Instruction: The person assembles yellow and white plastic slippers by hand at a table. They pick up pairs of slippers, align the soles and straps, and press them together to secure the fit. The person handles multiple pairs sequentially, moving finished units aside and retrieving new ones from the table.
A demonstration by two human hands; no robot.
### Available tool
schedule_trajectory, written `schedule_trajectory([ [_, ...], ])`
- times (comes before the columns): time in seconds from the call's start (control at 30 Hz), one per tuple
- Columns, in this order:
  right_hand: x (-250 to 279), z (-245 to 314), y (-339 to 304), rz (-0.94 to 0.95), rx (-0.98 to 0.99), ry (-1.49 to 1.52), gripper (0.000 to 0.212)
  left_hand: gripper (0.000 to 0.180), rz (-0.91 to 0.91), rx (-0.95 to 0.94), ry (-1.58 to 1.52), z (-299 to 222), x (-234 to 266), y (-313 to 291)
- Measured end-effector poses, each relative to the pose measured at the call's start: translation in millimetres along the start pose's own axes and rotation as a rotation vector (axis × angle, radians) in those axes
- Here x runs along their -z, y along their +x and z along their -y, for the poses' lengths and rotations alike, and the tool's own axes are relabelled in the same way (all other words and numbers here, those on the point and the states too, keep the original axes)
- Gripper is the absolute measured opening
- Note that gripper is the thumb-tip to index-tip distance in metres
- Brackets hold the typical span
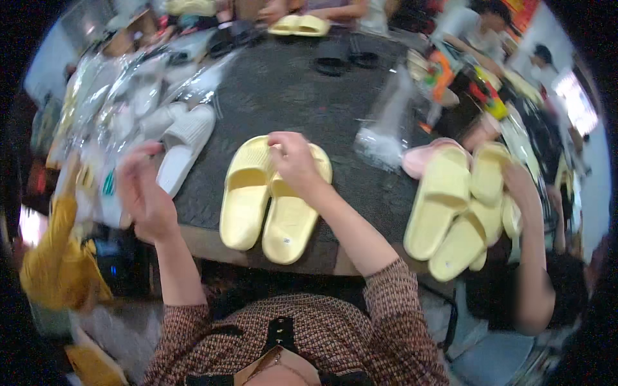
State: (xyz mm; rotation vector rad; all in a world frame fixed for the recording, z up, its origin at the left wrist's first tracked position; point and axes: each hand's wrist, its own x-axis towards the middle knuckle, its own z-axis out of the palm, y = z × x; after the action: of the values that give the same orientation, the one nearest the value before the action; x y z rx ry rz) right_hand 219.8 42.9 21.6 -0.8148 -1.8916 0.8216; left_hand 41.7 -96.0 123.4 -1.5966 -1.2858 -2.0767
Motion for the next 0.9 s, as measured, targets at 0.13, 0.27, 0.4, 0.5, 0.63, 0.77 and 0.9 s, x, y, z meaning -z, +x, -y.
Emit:
schedule_trajectory([
  [0.13,14.7,32.8,6.0,-0.055,0.356,-0.152,0.016,0.007,0.441,0.431,0.236,70.3,-22.0,-27.9],
  [0.27,34.7,91.6,-20.7,0.364,0.171,-0.152,0.022,0.011,0.618,0.563,0.185,122.9,-34.4,-58.7],
  [0.4,29.9,82.2,-56.4,0.705,0.048,-0.332,0.036,0.011,0.566,0.663,0.04,127.2,-33.3,-65.7],
  [0.5,21.1,67.1,-62.4,0.51,0.136,-0.495,0.037,0.011,0.566,0.721,-0.089,121.7,-28.4,-69.8],
  [0.63,4.5,51.9,-60.8,0.397,0.177,-0.631,0.033,0.01,0.529,0.803,-0.159,124.5,-20.6,-76.2],
  [0.77,8.7,38.6,-62.6,0.224,0.208,-0.714,0.026,0.009,0.489,0.828,-0.236,128.7,-23.2,-76.7],
  [0.9,19.6,26.8,-66.4,0.148,0.228,-0.755,0.023,0.009,0.508,0.938,-0.377,115.9,-29.4,-76.4],
])
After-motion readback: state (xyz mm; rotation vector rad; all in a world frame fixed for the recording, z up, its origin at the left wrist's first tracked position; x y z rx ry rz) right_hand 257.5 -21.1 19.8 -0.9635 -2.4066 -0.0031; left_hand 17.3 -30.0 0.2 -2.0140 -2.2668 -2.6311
